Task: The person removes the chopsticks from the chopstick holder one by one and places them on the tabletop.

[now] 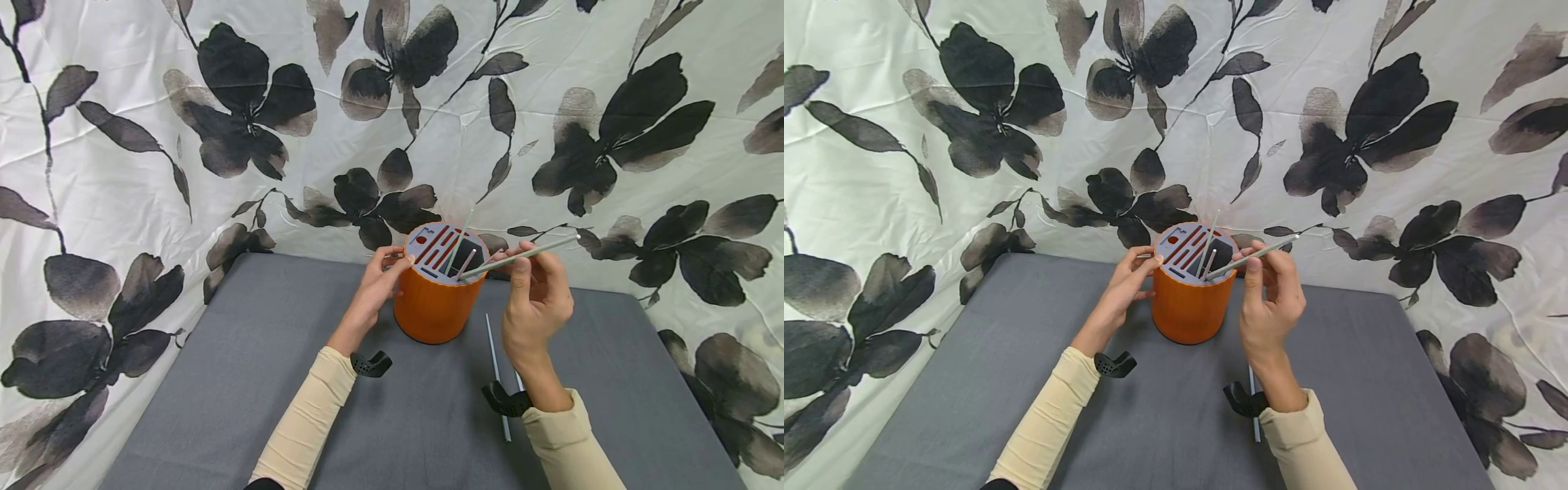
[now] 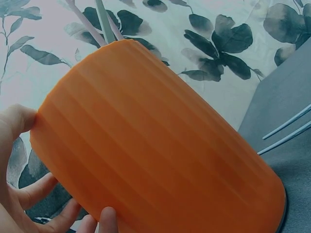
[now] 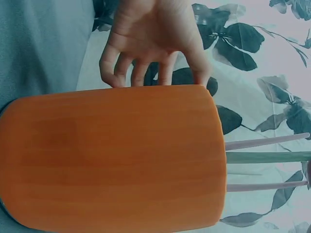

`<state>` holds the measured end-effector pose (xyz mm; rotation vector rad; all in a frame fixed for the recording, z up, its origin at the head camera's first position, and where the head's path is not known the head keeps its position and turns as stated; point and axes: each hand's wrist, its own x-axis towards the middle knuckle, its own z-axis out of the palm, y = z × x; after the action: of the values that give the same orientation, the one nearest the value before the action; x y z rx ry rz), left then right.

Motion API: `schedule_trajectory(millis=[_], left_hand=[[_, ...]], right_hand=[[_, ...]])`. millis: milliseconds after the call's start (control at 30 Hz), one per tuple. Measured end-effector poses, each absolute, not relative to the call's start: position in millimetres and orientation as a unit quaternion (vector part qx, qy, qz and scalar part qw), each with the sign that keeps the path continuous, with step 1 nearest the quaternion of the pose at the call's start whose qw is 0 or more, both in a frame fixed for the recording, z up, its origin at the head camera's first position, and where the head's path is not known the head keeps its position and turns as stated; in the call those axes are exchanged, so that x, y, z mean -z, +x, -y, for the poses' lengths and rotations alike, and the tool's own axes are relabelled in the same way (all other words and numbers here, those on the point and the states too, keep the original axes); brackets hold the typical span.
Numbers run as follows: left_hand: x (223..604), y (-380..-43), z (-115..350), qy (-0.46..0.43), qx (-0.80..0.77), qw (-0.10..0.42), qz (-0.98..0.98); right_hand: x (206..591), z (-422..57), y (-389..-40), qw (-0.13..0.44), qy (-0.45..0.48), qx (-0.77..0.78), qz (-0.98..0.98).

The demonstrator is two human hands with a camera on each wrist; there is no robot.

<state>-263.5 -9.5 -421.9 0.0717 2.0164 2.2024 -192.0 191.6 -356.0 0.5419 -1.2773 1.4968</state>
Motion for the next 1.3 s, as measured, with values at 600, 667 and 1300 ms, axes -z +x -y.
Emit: schedule_trajectory(millis=[600, 667, 1300], left_hand=[[419.8, -263.8, 9.5, 0.025, -0.737, 0.083, -0.67], [420.4, -264.2, 9.6, 0.025, -0.737, 0.083, -0.67], [421.4, -263.8, 8.6, 0.021, -0.735, 0.078, -0.673]], right_hand=[[315.9, -204.5, -165.4, 0.568, 0.172, -0.692, 0.412], [315.9, -210.4, -162.1, 0.561, 0.168, -0.692, 0.422], [371.8, -298.1, -149.2, 0.382, 0.046, -0.648, 0.657]])
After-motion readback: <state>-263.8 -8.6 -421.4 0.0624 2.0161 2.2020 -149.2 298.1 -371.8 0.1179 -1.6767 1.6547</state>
